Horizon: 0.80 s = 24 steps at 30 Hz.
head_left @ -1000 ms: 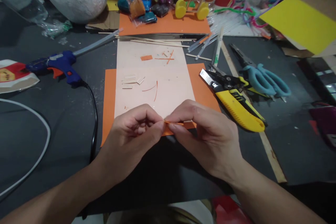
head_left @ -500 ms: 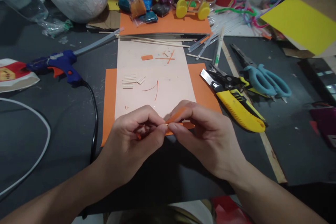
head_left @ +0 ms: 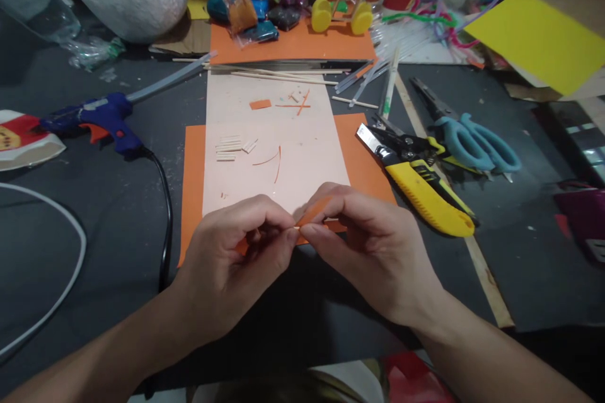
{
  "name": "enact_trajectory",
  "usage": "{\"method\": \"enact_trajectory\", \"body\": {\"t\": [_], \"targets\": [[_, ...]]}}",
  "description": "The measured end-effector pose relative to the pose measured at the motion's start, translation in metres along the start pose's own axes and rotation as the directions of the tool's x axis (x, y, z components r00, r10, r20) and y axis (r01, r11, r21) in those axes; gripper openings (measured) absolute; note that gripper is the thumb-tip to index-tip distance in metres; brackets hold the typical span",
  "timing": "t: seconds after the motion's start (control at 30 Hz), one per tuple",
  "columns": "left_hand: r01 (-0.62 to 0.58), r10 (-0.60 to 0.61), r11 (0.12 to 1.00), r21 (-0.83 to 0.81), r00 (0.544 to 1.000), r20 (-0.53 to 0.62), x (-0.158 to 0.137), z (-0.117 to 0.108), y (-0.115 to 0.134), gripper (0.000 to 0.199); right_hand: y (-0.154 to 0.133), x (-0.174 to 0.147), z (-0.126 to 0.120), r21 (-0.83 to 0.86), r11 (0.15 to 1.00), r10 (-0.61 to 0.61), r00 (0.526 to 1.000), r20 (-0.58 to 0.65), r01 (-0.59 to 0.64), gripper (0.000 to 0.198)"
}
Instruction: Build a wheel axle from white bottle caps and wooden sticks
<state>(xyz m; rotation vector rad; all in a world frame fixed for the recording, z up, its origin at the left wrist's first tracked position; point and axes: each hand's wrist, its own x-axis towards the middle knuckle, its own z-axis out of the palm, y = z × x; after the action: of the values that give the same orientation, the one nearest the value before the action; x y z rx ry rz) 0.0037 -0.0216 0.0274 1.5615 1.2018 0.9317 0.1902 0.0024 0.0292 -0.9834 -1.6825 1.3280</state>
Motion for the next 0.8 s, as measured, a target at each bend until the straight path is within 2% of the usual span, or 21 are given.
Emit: {"method": "enact_trajectory", "body": {"t": [0.23, 0.4, 0.6, 0.8], "targets": [[0.076, -0.075, 0.990, -0.115, 0.997, 0.014, 0.0003, 0.0016, 0.0025, 0.015, 0.0020, 0.0005, -0.0019, -0.113, 0.974, -0.188, 0.980, 0.067, 0.195, 0.013], [0.066, -0.064, 0.992, -0.112, 0.998, 0.019, -0.0010, 0.0004, 0.0021, 0.016, 0.0011, 0.0010, -0.0017, -0.114, 0.976, -0.178, 0.982, 0.061, 0.184, 0.013], [0.050, -0.048, 0.994, -0.100, 0.999, 0.024, -0.0017, -0.0010, 0.0014, 0.017, 0.0043, 0.0028, -0.0032, -0.074, 0.966, -0.240, 0.967, 0.088, 0.246, 0.016], [0.034, -0.032, 0.999, -0.042, 0.999, 0.027, -0.0018, -0.0016, -0.0001, 0.017, 0.0046, 0.0028, -0.0040, -0.141, 0.964, -0.217, 0.973, 0.078, 0.226, 0.014]]}}
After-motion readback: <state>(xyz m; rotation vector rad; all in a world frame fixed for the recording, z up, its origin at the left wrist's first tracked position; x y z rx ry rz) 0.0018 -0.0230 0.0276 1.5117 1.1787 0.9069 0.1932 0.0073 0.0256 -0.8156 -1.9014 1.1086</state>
